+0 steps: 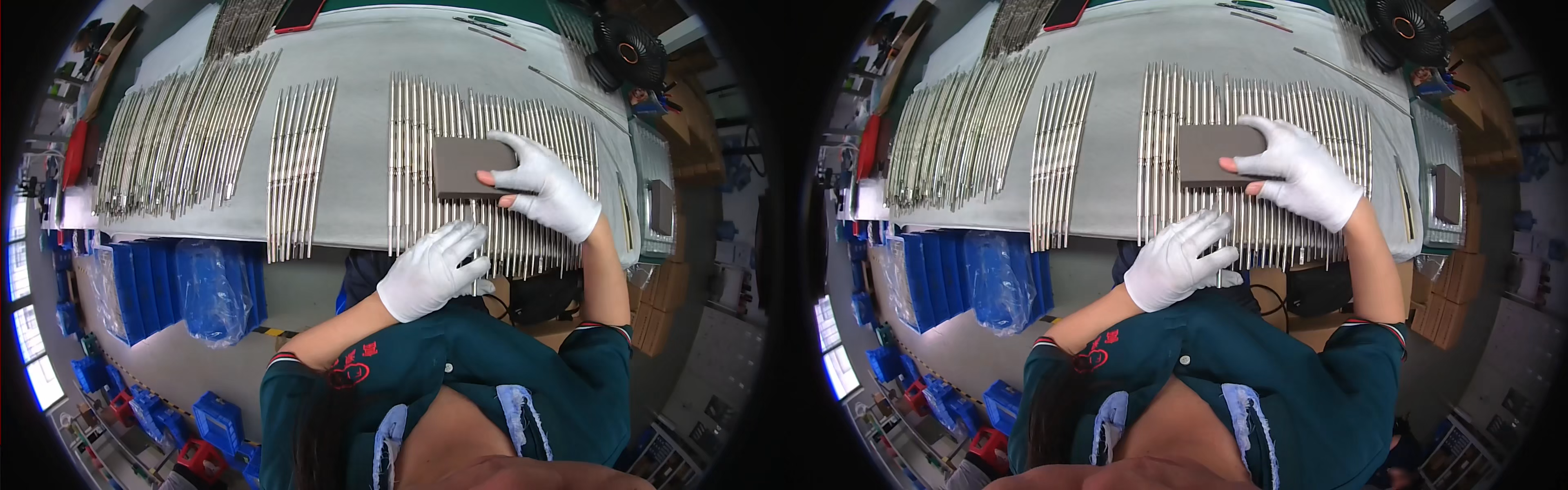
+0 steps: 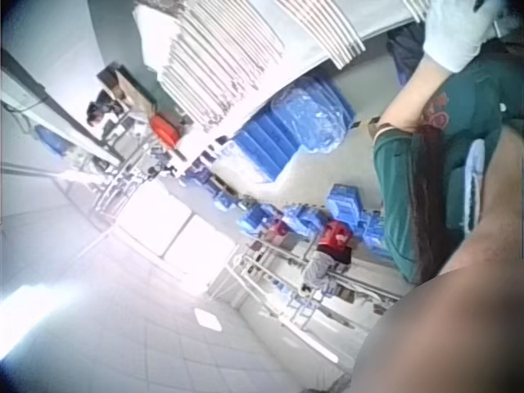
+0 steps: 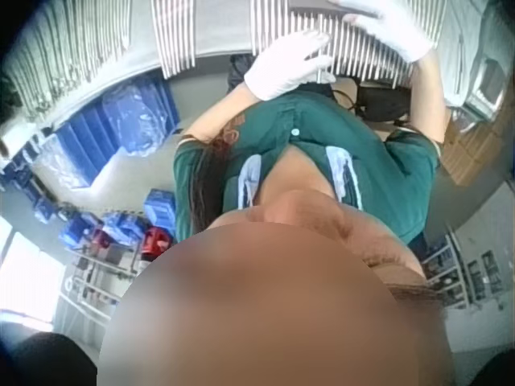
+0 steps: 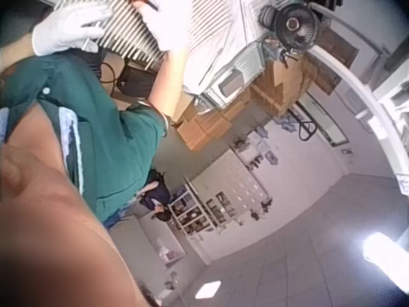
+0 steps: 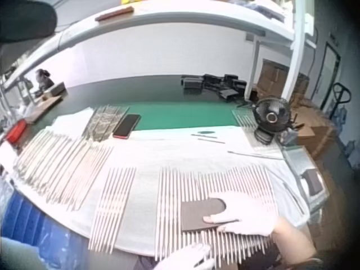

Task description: Polishing thin metal rods with a sanding block at a manufacturing workbench.

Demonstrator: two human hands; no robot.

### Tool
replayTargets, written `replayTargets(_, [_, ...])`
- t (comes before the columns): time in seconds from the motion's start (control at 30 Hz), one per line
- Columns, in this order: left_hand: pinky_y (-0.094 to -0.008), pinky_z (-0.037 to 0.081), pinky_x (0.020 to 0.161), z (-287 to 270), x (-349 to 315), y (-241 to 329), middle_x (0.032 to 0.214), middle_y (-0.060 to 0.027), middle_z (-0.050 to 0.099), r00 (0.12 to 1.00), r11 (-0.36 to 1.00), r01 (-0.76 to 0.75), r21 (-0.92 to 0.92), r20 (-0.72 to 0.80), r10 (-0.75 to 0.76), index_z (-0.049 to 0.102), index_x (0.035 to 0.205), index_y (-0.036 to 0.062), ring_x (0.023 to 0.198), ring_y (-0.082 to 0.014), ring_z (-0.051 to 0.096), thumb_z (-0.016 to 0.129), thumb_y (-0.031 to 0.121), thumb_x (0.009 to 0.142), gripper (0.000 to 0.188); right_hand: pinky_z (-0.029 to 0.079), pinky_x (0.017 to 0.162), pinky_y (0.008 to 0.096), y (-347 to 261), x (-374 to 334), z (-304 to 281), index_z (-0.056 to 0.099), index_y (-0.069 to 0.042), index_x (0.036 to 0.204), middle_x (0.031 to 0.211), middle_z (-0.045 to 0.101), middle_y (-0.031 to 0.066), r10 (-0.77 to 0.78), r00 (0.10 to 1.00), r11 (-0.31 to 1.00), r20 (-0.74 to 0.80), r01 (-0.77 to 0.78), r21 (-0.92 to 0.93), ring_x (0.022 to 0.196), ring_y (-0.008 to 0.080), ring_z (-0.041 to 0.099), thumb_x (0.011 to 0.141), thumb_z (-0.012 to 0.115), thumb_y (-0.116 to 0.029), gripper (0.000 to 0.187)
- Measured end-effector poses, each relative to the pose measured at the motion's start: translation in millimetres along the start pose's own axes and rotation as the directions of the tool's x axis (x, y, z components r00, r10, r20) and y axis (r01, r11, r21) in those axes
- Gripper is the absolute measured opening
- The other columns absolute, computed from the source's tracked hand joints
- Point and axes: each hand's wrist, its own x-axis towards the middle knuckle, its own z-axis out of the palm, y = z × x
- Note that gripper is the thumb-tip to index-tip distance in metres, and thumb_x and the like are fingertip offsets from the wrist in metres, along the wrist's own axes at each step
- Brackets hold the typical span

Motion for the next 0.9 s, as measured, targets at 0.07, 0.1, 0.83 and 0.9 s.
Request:
replayTargets(0.07, [-0.0433, 0.047, 0.099, 1.6, -2.9, -1.2, 0.123, -0.0145, 0.056, 1.0, 0.998, 0.007, -0.06, -0.015, -0.008, 0.057, 0.108, 0.0136, 0.116, -0.0336, 0.057, 0.076, 0.032, 0.072, 0.045, 0.045, 0.099, 0.038, 16.0, -9.6, -10.9, 0.069, -0.017, 0.116, 0.135, 0.05, 0.0177, 0.057, 0.997, 0.998, -0.047, -0.055, 0.043, 0.116, 0.0354, 0.054, 0.072, 0.074, -0.007, 0.045])
replayTargets(0.1, [-0.0433, 0.047, 0.099, 7.6, 0.8, 0.3, 0.123, -0.0145, 0.056, 1.0, 0.998, 0.007, -0.069, -0.03, -0.009, 0.057, 0.108, 0.0136, 0.116, -0.0336, 0.057, 0.076, 0.032, 0.072, 0.045, 0.045, 0.099, 0.038, 17.1, -12.1, -15.9, 0.069, -0.017, 0.116, 0.135, 0.05, 0.0177, 0.06, 0.998, 0.998, -0.037, -0.059, 0.029, 0.116, 0.0354, 0.054, 0.072, 0.074, -0.007, 0.045])
replayTargets(0.83, [-0.0435, 0.047, 0.098, -0.3, 2.2, -2.6, 0.121, -0.0162, 0.057, 0.999, 0.995, 0.018, -0.101, -0.043, -0.023, 0.055, 0.11, 0.0146, 0.113, -0.0354, 0.058, 0.076, 0.036, 0.071, 0.049, 0.043, 0.102, 0.0379, 25.6, -31.8, -21.0, 0.069, -0.015, 0.116, 0.138, 0.048, 0.0184, 0.11, 0.978, 0.977, -0.179, -0.073, 0.2, 0.12, 0.0355, 0.053, 0.07, 0.073, -0.002, 0.048])
replayTargets(0.9, [-0.0435, 0.047, 0.097, -3.3, 5.0, -1.3, 0.12, -0.0162, 0.058, 0.999, 0.994, 0.02, -0.104, -0.035, -0.024, 0.055, 0.11, 0.0145, 0.113, -0.0355, 0.058, 0.076, 0.036, 0.071, 0.049, 0.043, 0.101, 0.0397, 8.1, -21.4, -14.5, 0.069, -0.017, 0.116, 0.137, 0.048, 0.0191, -0.014, 0.993, 0.998, -0.115, 0.021, 0.061, 0.118, 0.0365, 0.053, 0.073, 0.073, -0.009, 0.044])
